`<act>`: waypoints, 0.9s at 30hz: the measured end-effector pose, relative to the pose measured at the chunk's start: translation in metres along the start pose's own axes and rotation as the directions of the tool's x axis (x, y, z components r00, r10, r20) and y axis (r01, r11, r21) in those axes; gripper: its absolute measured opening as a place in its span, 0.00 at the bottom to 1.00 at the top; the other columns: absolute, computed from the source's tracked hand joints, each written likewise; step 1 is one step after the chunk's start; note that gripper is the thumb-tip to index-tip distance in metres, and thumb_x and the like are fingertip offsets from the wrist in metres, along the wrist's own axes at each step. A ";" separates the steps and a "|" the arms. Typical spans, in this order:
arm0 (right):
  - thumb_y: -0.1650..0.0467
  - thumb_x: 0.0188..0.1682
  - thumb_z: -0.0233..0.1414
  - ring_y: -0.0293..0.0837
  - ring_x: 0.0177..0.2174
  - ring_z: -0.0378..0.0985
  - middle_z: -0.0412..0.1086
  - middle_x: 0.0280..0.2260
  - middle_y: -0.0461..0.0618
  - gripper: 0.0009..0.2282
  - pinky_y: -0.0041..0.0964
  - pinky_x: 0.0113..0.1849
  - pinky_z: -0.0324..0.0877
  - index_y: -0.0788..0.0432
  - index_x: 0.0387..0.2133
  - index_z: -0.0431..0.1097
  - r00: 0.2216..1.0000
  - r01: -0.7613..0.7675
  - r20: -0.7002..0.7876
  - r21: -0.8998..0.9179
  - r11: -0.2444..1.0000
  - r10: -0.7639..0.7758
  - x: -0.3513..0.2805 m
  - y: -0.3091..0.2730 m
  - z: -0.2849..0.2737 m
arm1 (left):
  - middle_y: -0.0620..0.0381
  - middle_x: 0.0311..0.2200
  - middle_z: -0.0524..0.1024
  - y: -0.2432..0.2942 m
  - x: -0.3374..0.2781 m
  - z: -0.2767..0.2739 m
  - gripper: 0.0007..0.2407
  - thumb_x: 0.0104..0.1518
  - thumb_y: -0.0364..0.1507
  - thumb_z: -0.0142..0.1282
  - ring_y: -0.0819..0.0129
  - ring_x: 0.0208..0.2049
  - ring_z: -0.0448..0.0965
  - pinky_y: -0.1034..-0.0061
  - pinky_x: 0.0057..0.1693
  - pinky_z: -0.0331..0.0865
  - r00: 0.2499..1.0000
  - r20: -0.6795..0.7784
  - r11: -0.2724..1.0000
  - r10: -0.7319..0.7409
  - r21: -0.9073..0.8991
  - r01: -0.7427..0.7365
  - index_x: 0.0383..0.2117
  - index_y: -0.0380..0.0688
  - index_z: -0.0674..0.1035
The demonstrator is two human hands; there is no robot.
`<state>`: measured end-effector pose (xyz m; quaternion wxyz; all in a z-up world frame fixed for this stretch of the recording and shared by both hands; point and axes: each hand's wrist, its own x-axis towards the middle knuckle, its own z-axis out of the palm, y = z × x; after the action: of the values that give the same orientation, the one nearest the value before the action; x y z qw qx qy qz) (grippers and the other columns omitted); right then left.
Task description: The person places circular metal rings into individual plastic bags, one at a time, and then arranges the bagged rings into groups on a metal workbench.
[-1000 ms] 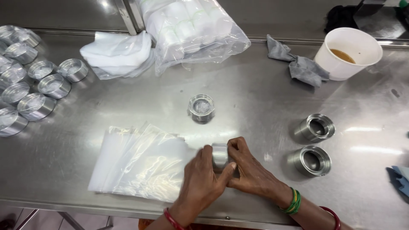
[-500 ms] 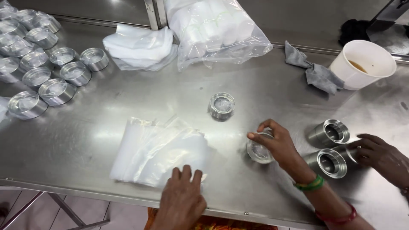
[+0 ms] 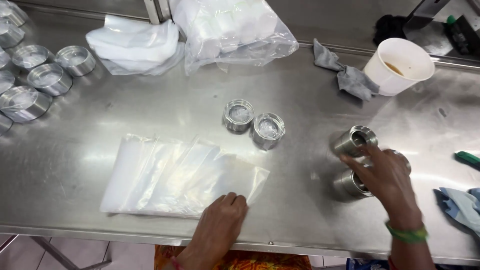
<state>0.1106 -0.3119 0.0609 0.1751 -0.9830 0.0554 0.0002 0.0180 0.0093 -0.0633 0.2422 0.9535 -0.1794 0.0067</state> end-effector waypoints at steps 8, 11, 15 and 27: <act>0.59 0.35 0.65 0.54 0.43 0.76 0.72 0.47 0.62 0.35 0.51 0.45 0.74 0.57 0.58 0.66 0.993 0.116 0.016 0.050 0.992 -0.117 -0.033 0.052 0.063 | 0.52 0.19 0.80 0.040 0.044 -0.036 0.07 0.53 0.29 0.64 0.66 0.19 0.80 0.70 0.30 0.74 0.918 0.290 0.821 -0.270 -0.428 0.377 0.26 0.41 0.78; 0.55 0.23 0.73 0.71 0.49 0.65 0.64 0.54 0.70 0.46 0.68 0.45 0.67 0.54 0.60 0.64 0.964 0.262 -0.041 -0.062 0.963 -0.264 -0.053 0.014 0.078 | 0.52 0.16 0.79 0.040 0.045 -0.037 0.05 0.56 0.30 0.60 0.66 0.16 0.78 0.69 0.28 0.71 0.908 0.282 0.805 -0.309 -0.431 0.408 0.29 0.42 0.78; 0.50 0.26 0.66 0.62 0.48 0.76 0.71 0.50 0.58 0.44 0.63 0.47 0.73 0.44 0.62 0.63 0.937 0.105 0.258 0.431 0.896 -0.234 -0.055 -0.026 0.080 | 0.52 0.16 0.79 0.038 0.041 -0.044 0.08 0.61 0.33 0.55 0.67 0.15 0.76 0.67 0.27 0.70 0.882 0.344 0.745 -0.321 -0.483 0.460 0.30 0.41 0.79; 0.50 0.49 0.55 0.56 0.30 0.81 0.76 0.33 0.70 0.34 0.46 0.30 0.72 0.52 0.65 0.58 0.795 -0.081 0.572 0.433 0.898 -0.204 -0.028 -0.084 0.099 | 0.52 0.16 0.74 0.017 0.025 -0.081 0.07 0.66 0.31 0.47 0.65 0.18 0.76 0.67 0.29 0.69 0.997 0.006 0.858 -0.078 -0.509 0.071 0.32 0.43 0.69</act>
<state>0.0938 -0.1965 -0.0026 0.3989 -0.8674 -0.0375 0.2952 0.0419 0.0243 0.0188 0.4863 0.8620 -0.1361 -0.0432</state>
